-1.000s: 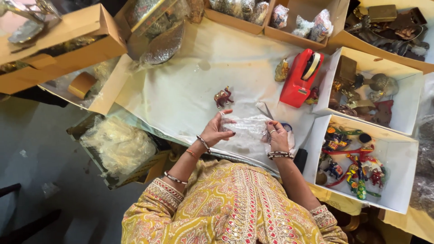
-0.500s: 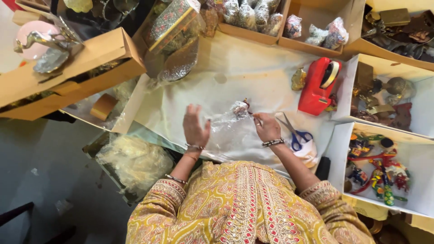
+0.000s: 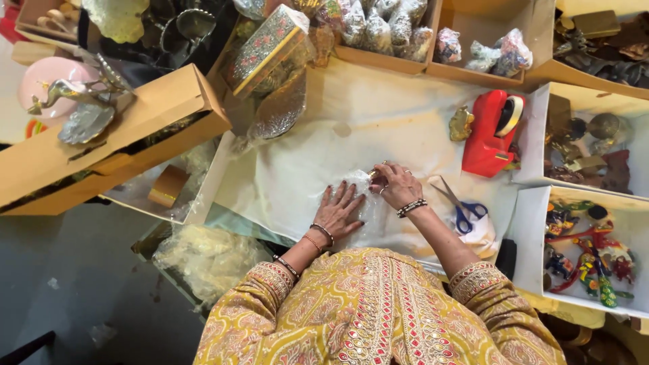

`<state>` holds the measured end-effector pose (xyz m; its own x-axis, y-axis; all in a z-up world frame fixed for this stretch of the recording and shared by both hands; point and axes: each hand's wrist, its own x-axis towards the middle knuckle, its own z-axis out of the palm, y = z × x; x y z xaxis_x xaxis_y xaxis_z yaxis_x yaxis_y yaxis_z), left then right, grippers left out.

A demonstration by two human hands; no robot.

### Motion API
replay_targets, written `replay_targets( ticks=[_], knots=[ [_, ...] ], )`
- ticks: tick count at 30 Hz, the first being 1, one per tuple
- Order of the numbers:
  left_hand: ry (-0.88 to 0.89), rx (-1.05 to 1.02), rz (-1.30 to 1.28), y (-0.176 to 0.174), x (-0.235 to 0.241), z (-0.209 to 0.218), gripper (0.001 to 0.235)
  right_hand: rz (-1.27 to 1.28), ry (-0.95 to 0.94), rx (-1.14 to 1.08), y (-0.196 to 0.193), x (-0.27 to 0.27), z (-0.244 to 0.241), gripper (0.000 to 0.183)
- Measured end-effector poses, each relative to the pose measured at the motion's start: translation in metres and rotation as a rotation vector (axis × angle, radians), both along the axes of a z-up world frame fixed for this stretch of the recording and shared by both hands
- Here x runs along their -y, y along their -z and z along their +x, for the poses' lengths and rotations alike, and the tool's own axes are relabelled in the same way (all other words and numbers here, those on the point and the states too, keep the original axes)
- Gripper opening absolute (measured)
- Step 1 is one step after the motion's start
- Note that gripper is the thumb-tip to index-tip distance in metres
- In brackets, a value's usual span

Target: The person wipes a small decorative figurine with a cloth, then wraps it in bubble wrap and secures it with tape. They repeat this process for a second figurine, handling the items one at a time on a table covered with various craft supplies.

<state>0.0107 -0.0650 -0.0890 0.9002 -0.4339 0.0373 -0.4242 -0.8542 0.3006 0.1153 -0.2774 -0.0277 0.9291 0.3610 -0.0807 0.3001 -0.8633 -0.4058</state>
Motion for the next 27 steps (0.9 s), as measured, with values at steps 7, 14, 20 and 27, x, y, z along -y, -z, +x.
replay_targets(
  ticks=[7,14,20,27],
  knots=[
    [0.012,-0.093,0.094,-0.010,0.007,0.005,0.078,-0.119,0.042,-0.017,-0.032,0.006,-0.010,0.076],
    [-0.030,-0.139,0.070,-0.013,0.015,0.015,0.077,-0.164,0.261,0.165,-0.017,0.077,-0.022,0.051],
    [-0.119,-0.177,0.071,-0.013,0.028,0.062,0.081,-0.254,0.466,0.131,-0.015,0.109,-0.040,0.050],
    [-0.274,-0.154,-0.020,-0.022,0.043,0.099,0.085,-0.249,0.565,0.056,-0.016,0.104,-0.033,0.054]
  ],
)
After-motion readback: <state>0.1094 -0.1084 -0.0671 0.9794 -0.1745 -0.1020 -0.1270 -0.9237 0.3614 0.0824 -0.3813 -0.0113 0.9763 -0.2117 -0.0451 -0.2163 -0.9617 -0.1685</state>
